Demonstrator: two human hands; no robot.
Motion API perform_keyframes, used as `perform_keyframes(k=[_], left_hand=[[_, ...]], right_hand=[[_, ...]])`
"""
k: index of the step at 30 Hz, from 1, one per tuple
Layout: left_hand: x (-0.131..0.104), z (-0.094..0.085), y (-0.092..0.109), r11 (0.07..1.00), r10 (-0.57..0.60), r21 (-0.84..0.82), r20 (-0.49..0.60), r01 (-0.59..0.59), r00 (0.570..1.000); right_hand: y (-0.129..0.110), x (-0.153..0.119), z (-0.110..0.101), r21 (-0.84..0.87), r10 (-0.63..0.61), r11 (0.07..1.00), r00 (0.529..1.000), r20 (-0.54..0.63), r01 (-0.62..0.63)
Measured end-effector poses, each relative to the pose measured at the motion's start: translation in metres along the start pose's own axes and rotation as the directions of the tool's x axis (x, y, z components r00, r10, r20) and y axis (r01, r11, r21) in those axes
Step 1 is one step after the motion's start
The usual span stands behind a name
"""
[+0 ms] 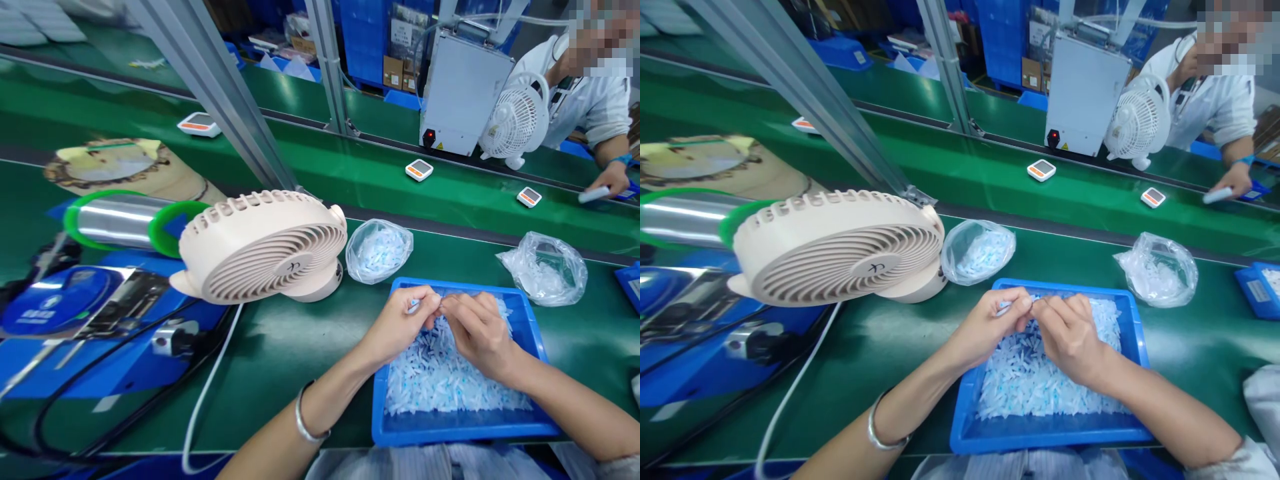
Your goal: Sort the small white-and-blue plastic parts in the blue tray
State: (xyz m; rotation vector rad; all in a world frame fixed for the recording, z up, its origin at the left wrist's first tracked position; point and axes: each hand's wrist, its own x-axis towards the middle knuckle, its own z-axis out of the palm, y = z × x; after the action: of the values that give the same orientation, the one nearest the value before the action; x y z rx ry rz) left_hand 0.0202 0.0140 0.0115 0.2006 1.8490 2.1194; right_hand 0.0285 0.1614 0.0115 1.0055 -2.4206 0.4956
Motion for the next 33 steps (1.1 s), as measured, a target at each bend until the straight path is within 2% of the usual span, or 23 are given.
perform_keyframes(k=[4, 7, 13, 17, 25, 33], left_hand=[[0.0011, 0.0015, -0.0007, 0.992, -0.059, -0.111, -0.005, 0.059, 0.998], [0.0020, 0.0027, -0.0006, 0.981, -0.100, -0.168, -0.018, 0.096, 0.995], [0.0023, 0.0026, -0.0009, 0.969, -0.090, -0.234, -0.041, 0.078, 0.995], [0.0015, 0.0014, -0.0008, 0.983, -0.067, -0.171, -0.029, 0.061, 0.997], [0.0017, 0.0005, -0.0005, 1.000, 0.006, -0.031, -0.013, -0.006, 1.000], [0.0016, 0.0008, -0.0001, 1.000, -0.014, -0.023, 0.042, 0.015, 0.999]], right_hand=[[0.0027, -0.0008, 0.0052, 0.006, 0.000, 1.000, 0.998, -0.057, 0.000], [0.0046, 0.0001, 0.0055, 0.075, -0.003, 0.997, 1.000, -0.024, 0.005], [0.0064, 0.0046, -0.0019, 0.095, 0.057, 0.994, 0.998, -0.008, -0.056], [0.0058, 0.0044, -0.0027, 0.097, 0.027, 0.995, 0.999, 0.031, -0.030], [0.0049, 0.0029, -0.0025, -0.013, -0.054, 0.998, 0.996, 0.072, 0.055], [-0.0009, 0.0052, -0.0014, -0.087, -0.129, 0.988, 0.992, 0.012, 0.130]])
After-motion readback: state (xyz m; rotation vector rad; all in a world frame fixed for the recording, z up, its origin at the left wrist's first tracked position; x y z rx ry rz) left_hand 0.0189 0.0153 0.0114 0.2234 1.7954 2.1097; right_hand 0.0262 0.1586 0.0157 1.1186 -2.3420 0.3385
